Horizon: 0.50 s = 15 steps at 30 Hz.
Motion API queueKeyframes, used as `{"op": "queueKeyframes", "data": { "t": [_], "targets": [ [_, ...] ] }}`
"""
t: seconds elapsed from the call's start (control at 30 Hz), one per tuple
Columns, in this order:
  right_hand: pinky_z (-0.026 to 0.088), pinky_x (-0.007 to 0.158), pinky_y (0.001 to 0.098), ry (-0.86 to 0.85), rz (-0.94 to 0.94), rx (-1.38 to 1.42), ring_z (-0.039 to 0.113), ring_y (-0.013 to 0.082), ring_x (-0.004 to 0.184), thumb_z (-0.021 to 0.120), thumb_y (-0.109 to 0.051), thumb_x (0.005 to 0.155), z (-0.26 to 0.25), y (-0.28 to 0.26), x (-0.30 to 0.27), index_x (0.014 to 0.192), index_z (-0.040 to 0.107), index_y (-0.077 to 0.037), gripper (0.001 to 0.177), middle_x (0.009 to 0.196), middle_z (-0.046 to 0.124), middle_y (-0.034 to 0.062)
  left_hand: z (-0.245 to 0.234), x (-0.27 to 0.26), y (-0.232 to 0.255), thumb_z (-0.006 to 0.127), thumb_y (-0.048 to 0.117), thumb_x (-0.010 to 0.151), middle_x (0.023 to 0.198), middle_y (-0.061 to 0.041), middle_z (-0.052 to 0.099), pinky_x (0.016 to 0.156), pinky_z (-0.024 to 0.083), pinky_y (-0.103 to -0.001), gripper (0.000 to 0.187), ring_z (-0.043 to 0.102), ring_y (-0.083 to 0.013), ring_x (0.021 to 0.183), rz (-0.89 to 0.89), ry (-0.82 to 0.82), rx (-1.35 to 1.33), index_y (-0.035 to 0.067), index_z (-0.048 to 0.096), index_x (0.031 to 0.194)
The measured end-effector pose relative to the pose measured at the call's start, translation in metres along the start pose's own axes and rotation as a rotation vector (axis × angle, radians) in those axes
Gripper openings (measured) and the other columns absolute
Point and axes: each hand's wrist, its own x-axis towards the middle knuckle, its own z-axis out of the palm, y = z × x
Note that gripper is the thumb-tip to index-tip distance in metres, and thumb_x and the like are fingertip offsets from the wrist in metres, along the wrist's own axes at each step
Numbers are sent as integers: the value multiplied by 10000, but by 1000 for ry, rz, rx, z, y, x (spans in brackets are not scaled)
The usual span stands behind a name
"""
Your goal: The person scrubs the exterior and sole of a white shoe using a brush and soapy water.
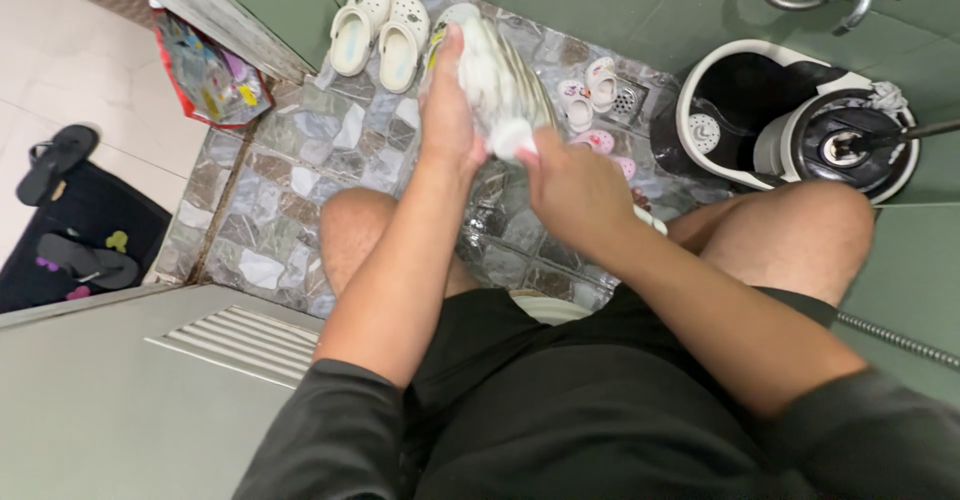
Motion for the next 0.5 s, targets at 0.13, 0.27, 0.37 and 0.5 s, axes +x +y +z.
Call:
{"op": "queueKeyframes", "data": {
  "t": [0.13, 0.27, 0.37, 0.5],
  "targets": [
    [490, 558, 565, 168, -53, 85, 646, 460, 618, 594, -283, 1045, 19, 4, 1, 1031, 590, -44, 239, 671, 648, 241, 5, 0, 8, 604, 428, 1029, 1030, -109, 681, 825, 574, -417, 437, 671, -239, 934, -3, -129, -11, 22, 628, 1188],
    [485, 522, 544, 236, -85, 9, 633, 442, 578, 613, -239, 1039, 33, 44, -12, 1006, 597, -30, 212, 662, 633, 218, 6, 1, 7, 592, 381, 1042, 1048, -75, 686, 871, 571, -381, 374, 676, -196, 980, 95, -86, -16, 57, 640, 1222],
    [528, 627, 462, 235, 15, 115, 684, 347, 670, 688, -199, 1079, 25, 84, -5, 1007, 619, -42, 186, 748, 645, 191, -4, 9, 9, 564, 443, 1056, 942, -105, 696, 803, 578, -410, 407, 687, -254, 878, 44, -132, -69, 48, 661, 1073],
    [555, 841, 397, 202, -35, 358, 688, 255, 974, 782, -122, 975, 1, 107, 1, 1315, 650, -24, 378, 1121, 696, 164, -6, 21, 14, 536, 411, 1000, 936, -83, 716, 828, 576, -385, 383, 698, -236, 890, -82, 20, -116, 67, 697, 1048]
  ]
}}
